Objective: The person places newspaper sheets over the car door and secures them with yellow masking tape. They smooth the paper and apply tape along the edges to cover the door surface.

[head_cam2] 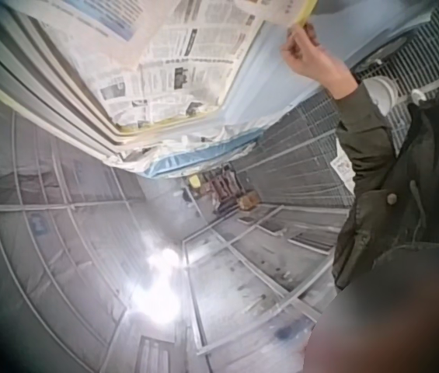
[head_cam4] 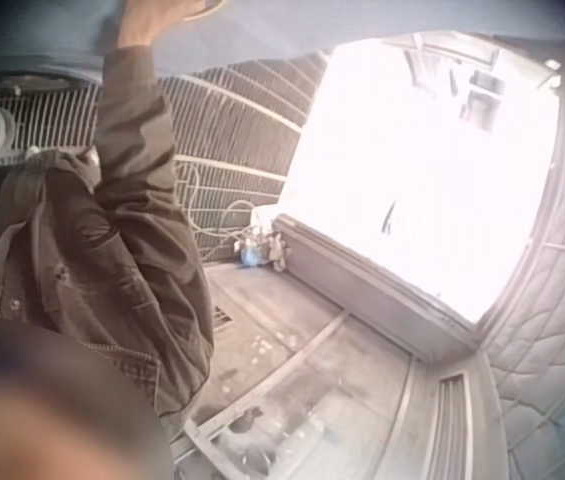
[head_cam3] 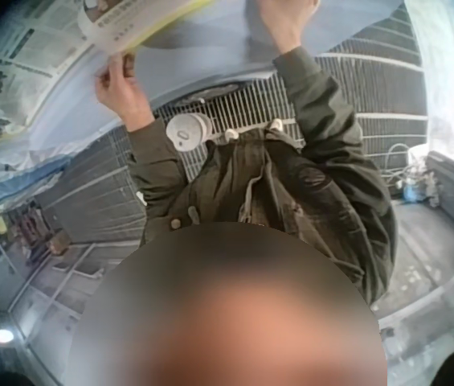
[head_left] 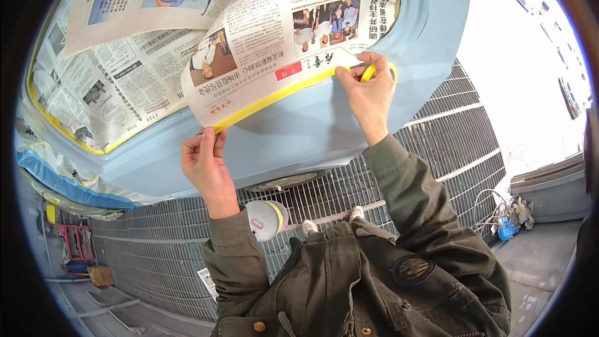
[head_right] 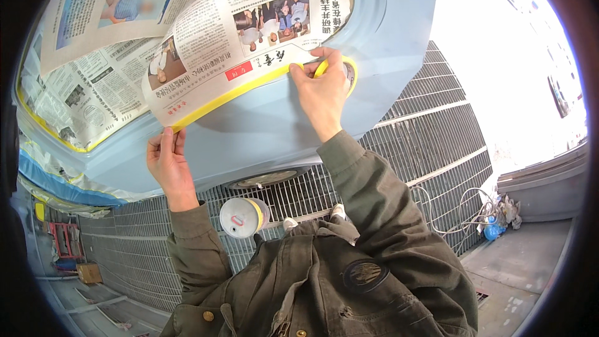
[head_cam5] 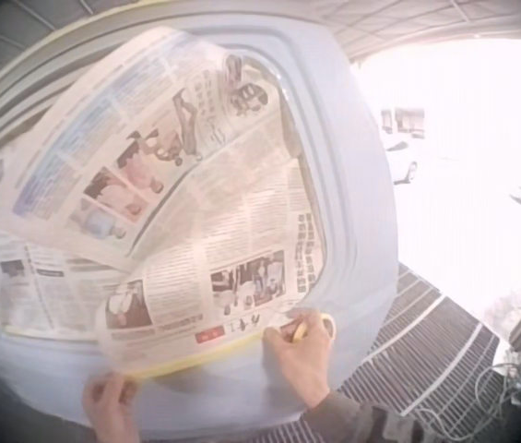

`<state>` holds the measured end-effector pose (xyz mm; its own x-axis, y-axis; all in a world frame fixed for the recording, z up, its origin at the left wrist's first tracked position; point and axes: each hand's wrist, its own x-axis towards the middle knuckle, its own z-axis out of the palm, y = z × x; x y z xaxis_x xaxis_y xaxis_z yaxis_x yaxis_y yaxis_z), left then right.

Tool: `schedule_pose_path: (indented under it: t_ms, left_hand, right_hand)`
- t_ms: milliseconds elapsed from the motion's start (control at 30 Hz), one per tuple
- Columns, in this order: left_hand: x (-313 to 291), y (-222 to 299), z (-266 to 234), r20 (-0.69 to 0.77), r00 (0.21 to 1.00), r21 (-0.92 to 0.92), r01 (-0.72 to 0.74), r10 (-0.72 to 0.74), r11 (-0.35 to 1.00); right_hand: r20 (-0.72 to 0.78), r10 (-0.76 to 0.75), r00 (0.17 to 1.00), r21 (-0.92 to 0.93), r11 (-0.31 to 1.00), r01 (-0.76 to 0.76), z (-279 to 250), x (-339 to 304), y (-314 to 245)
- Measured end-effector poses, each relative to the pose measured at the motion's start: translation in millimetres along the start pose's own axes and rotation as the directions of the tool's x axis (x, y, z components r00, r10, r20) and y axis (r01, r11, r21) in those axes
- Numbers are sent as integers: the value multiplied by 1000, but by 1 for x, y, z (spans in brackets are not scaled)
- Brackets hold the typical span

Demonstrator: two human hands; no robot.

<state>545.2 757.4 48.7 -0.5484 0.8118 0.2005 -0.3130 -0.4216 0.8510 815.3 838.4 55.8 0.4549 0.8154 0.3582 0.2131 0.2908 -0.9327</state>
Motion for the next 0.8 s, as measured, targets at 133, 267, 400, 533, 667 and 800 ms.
schedule_pose_path:
  t_ms: [133, 267, 400, 533, 667, 800]
  left_hand:
    - [-3, 1, 2, -12, 1000, 10, -2, 2, 1000]
    - [-5, 4, 3, -16, 1000, 21, -14, 14, 1000]
    - [-9, 6, 5, -9, 999, 22, -31, 31, 999]
    - [-9, 8, 6, -9, 999, 34, -35, 35, 999]
    - [-8, 10, 6, -38, 999, 31, -35, 37, 999]
    - [-11, 11, 7, -58, 998, 37, -35, 38, 999]
  right_hand:
    - [-30, -18, 999, -32, 999, 17, 4, 0, 2]
    - [-46, 3, 999, 3, 1000, -2, 5, -1, 3]
    - [-79, -1, 997, 29, 1000, 4, 3, 2, 6]
    - [-122, -7, 992, 101, 995, 20, -4, 2, 10]
    - [-103, 206, 973, 241, 954, -176, -14, -25, 7]
    - [350, 445, 825, 421, 712, -562, -6, -80, -15]
